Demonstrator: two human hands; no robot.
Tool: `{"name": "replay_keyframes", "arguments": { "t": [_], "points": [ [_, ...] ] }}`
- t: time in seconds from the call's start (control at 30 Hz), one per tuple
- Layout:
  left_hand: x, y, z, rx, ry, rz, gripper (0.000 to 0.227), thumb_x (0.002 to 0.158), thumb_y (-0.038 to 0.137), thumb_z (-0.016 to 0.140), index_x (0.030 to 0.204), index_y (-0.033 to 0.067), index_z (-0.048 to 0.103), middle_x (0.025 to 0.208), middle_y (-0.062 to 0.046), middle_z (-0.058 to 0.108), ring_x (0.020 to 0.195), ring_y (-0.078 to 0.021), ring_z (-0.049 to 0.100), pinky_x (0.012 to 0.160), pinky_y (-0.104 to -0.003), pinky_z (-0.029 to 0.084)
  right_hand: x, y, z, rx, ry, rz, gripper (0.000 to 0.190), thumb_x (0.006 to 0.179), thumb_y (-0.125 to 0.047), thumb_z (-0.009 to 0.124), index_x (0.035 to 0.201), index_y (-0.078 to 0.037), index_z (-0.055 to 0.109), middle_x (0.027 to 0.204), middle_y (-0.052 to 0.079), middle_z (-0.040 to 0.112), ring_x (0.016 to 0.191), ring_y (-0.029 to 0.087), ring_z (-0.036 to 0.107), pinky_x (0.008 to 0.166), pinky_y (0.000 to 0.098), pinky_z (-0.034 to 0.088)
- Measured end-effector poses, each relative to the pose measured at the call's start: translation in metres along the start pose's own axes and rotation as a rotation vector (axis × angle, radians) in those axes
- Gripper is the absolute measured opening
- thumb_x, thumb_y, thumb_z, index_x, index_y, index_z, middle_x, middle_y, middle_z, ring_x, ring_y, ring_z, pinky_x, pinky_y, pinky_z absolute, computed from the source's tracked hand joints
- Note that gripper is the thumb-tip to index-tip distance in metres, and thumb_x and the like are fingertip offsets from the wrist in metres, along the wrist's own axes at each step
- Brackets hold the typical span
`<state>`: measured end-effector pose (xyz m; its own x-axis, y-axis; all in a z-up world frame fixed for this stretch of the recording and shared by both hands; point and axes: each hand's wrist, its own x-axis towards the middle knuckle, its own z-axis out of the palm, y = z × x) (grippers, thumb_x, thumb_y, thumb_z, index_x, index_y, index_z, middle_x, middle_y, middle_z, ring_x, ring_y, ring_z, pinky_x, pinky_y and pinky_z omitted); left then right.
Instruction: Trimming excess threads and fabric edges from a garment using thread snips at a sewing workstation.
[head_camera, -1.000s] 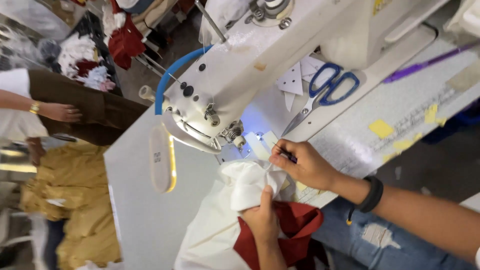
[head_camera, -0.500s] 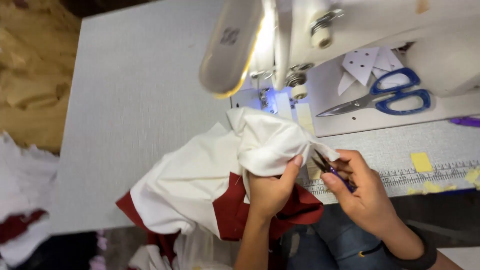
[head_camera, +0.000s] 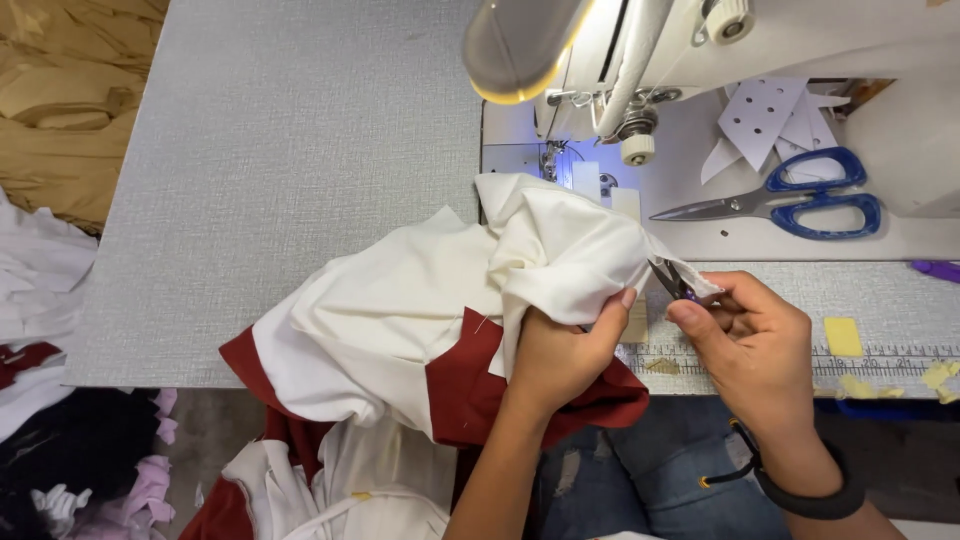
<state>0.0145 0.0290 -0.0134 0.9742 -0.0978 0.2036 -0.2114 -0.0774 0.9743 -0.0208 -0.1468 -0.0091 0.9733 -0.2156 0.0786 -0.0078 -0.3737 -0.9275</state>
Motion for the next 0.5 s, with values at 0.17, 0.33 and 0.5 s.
{"name": "replay_keyframes", "arguments": {
  "t": [0.17,0.33,0.5],
  "points": [
    [0.000,-0.001,0.000,-0.016,-0.004,-0.001,0.019,0.096,0.023,0.063,0.105,0.0084,0.069,0.098,-0.003,0.073,0.105,-0.0206,0.070,0.099,-0.030,0.053,-0.001,0.003,0.001,-0.018,0.027,-0.032,0.024,0.092,-0.019,0.076,0.104,0.001,0.070,0.080,0.006,0.069,0.071,0.009,0.061,0.060,0.0228,0.049],
    [-0.001,-0.005,0.001,-0.008,0.012,0.002,0.017,0.095,0.023,0.064,0.102,0.0089,0.070,0.094,-0.002,0.073,0.102,-0.0194,0.071,0.098,-0.029,0.054,0.002,0.004,0.006,0.016,0.036,-0.056,0.023,0.093,-0.016,0.076,0.105,0.002,0.069,0.082,0.007,0.069,0.073,0.009,0.060,0.062,0.0217,0.049],
    [0.000,-0.004,0.000,0.003,-0.039,0.085,0.013,0.098,0.020,0.059,0.097,0.0082,0.065,0.086,-0.004,0.068,0.092,-0.0204,0.068,0.093,-0.030,0.052,0.016,0.011,0.008,0.545,-0.110,0.108,0.031,0.103,-0.021,0.063,0.098,0.009,0.060,0.075,0.017,0.062,0.040,0.008,0.036,0.038,0.0202,0.029]
  ]
}}
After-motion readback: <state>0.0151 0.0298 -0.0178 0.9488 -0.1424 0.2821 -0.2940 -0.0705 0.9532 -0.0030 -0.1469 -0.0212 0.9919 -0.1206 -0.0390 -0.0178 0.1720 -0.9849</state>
